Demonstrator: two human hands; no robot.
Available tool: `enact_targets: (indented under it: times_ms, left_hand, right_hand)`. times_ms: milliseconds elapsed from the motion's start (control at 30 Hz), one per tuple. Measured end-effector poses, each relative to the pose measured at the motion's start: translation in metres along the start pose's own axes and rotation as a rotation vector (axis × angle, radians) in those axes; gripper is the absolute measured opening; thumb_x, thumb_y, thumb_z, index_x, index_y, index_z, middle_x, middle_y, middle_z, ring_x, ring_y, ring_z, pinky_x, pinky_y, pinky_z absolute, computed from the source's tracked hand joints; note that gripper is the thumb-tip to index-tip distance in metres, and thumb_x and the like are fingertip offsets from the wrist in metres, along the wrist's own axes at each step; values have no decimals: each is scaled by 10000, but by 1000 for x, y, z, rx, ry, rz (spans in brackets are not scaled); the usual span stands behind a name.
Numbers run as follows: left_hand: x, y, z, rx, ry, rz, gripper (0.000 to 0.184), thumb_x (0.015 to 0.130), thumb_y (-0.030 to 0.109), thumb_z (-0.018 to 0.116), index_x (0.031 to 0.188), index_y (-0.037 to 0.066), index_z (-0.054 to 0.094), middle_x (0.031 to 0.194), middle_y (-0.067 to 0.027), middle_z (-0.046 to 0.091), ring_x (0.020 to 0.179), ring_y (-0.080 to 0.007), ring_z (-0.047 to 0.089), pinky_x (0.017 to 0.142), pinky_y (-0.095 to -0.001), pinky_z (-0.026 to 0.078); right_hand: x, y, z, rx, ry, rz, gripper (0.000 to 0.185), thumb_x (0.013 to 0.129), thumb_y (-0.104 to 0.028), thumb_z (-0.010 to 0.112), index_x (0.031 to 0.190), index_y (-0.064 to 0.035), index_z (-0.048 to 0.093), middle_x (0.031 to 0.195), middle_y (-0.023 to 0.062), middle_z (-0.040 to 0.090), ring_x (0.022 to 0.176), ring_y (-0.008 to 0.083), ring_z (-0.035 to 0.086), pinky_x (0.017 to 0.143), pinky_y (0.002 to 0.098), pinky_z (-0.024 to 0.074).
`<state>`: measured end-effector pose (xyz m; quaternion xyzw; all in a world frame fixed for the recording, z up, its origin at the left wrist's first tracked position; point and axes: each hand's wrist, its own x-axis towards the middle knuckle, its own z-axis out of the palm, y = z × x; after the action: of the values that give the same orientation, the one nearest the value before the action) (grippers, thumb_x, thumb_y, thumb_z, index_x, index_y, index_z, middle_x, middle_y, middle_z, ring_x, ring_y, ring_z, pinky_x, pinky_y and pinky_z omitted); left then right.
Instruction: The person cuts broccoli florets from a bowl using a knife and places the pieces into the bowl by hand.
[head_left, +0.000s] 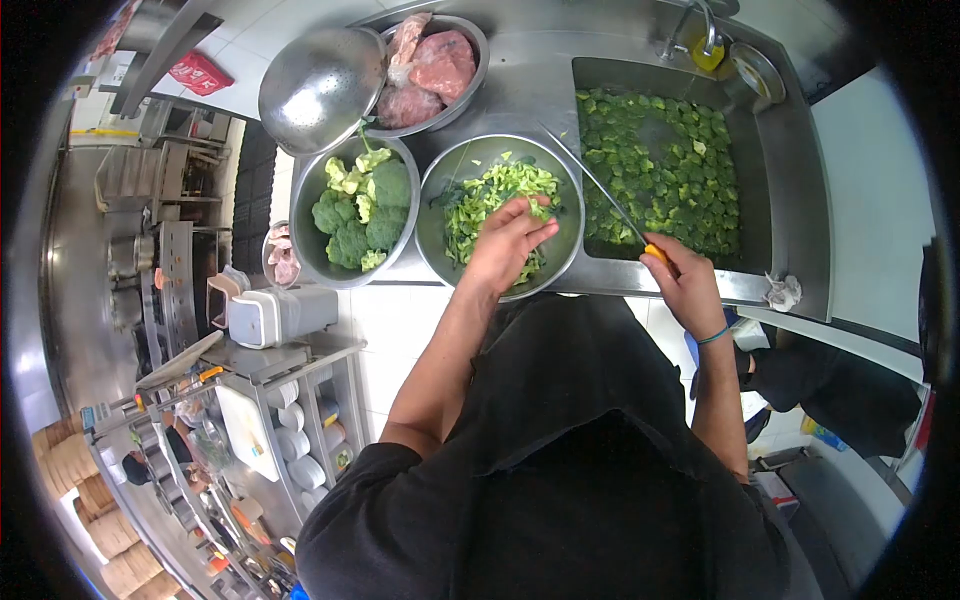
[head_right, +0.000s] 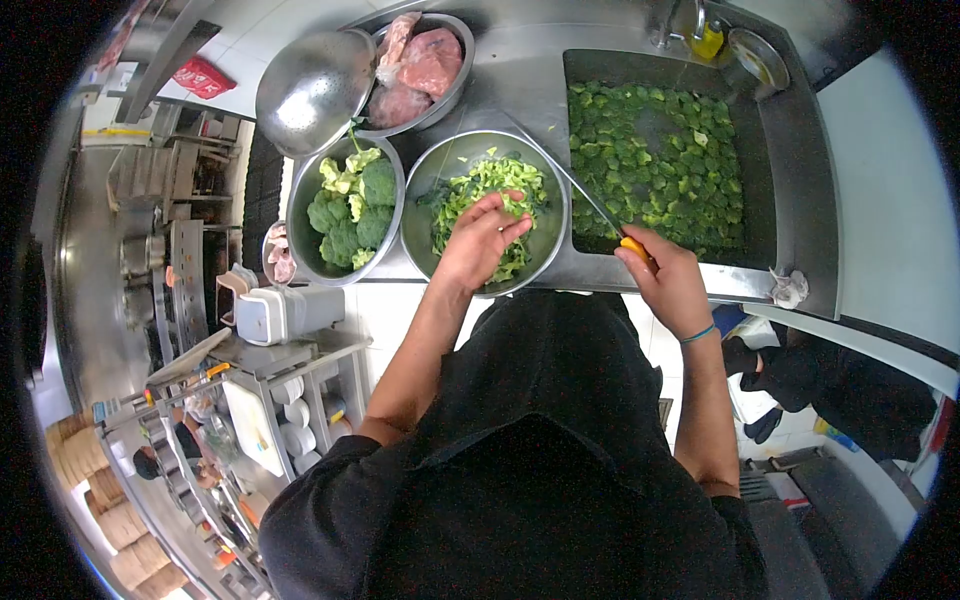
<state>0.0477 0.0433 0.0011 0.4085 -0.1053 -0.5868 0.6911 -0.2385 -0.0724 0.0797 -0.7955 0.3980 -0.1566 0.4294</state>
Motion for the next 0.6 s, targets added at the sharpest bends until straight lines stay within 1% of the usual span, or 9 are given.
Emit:
enact_targets:
  times_ms: [100, 200, 300, 400, 500, 600]
  left_hand:
    - [2, 3, 5, -80, 67, -52, 184, 1044, 26, 594, 1226, 12, 618, 1265, -96, 637, 1030, -240, 676, 1004, -411, 587]
    - [-1, 7, 14, 12, 193, -22, 146, 1082, 100, 588, 1191, 27, 652, 1191, -76, 657, 944, -183, 647, 890, -346, 578]
    - [0, 7, 8, 57, 187, -2, 174, 1111, 183, 586, 1154, 33, 662, 965, -11, 596, 843, -121, 542, 755, -287, 482]
    - [0, 8, 1, 122, 219, 25, 222, 1122, 245, 593, 1181, 46, 672, 775, 53, 463, 691, -76, 423, 615, -245, 360]
    - [-4, 12, 4, 179, 300, 28, 269, 1124, 311, 603, 1165, 71, 717, 677, 93, 366, 578, -38, 326, 501, -239, 247]
    - [-7, 16, 0, 261, 333, -23, 410, 1124, 430, 578, 1165, 51, 727, 649, 109, 346, 538, -31, 286, 468, -241, 207]
  right_hand:
    - [2, 1, -2, -12, 11, 3, 367, 997, -224, 777, 1290, -13, 710, 1057, 185, 783, 825, 234, 752, 746, 337, 570]
    - [2, 2, -1, -3, 20, -11, 369, 995, -227, 781, 1288, -14, 710, 1056, 183, 782, 829, 228, 752, 745, 338, 573]
    - [0, 3, 3, 11, 6, -10, 373, 991, -228, 788, 1289, -18, 710, 1068, 187, 780, 842, 235, 757, 760, 337, 582]
    - [-2, 8, 7, -11, -14, -26, 378, 987, -228, 792, 1295, -24, 709, 1087, 192, 779, 866, 252, 766, 779, 339, 590]
    - [-3, 9, 6, -18, -22, -20, 381, 988, -230, 791, 1302, -30, 710, 1102, 200, 779, 895, 270, 777, 792, 343, 595]
    - [-3, 6, 0, -28, -24, 28, 383, 990, -230, 790, 1305, -28, 711, 1108, 202, 781, 907, 275, 781, 801, 342, 596]
